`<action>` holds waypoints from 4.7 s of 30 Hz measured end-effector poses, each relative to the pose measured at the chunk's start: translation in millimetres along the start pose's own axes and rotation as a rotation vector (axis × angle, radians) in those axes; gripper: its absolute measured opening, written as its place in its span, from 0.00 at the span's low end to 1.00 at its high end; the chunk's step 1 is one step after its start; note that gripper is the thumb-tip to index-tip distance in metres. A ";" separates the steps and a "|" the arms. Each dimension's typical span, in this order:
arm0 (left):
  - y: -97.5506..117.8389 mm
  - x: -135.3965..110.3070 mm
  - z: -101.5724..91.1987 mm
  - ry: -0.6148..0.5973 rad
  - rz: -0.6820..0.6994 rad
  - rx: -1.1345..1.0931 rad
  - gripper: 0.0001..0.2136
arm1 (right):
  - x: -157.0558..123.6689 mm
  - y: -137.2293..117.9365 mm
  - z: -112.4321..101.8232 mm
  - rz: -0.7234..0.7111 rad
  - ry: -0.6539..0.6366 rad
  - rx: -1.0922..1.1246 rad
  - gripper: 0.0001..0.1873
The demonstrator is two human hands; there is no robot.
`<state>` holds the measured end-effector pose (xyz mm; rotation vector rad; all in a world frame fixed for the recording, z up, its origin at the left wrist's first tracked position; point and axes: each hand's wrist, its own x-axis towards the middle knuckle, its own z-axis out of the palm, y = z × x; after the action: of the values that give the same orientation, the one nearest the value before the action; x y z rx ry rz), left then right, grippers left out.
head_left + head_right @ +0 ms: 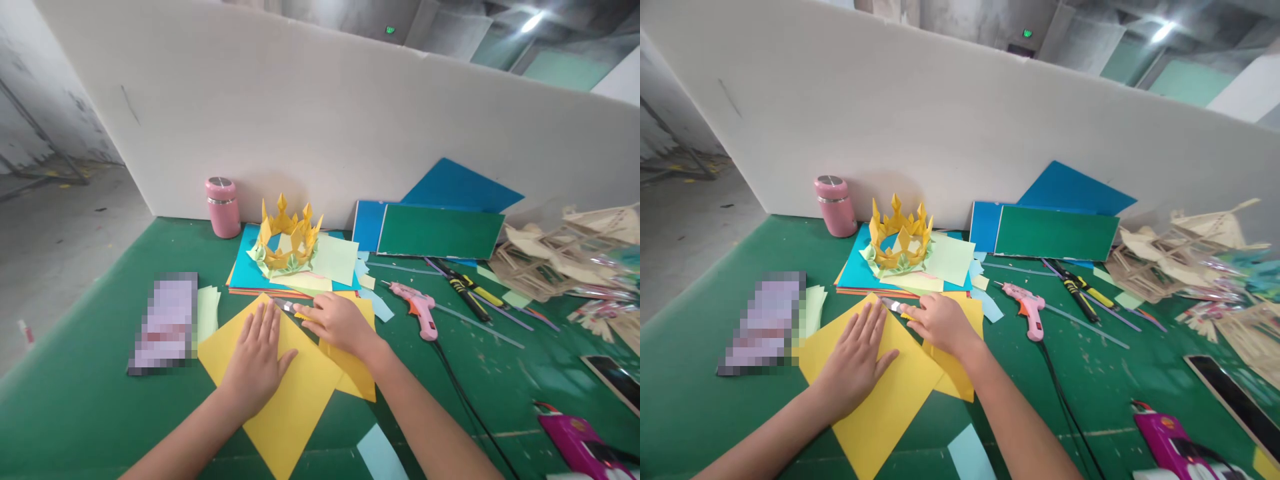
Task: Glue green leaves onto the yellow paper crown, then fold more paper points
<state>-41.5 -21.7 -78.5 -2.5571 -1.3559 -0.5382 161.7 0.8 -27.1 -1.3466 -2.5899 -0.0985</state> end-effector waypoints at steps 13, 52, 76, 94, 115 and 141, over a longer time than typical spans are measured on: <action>1.8 0.0 0.2 0.014 -0.071 -0.021 0.33 | -26.6 10.5 -20.6 0.064 -0.003 0.063 0.16; -33.8 39.8 -40.4 0.230 -0.755 -1.094 0.13 | -51.7 -25.8 -2.3 0.500 0.184 0.467 0.22; -21.4 108.7 -41.4 0.048 -0.341 -0.647 0.25 | -45.1 -35.2 -14.3 0.575 -0.006 0.474 0.26; -40.1 165.4 -45.3 -0.198 -0.373 -0.313 0.06 | -40.4 -30.0 -12.6 0.833 0.057 1.006 0.04; -41.4 173.9 -87.3 -0.158 -0.341 -0.325 0.08 | 20.7 69.0 -4.3 0.893 0.421 0.795 0.26; -43.9 158.5 -56.8 -0.150 -0.307 -0.275 0.07 | 19.3 17.4 -18.2 0.418 0.064 0.168 0.18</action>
<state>-9.2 103.6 37.8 -2.6592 -1.8641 -0.6340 168.1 23.4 -5.8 -1.7478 -2.1559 0.1384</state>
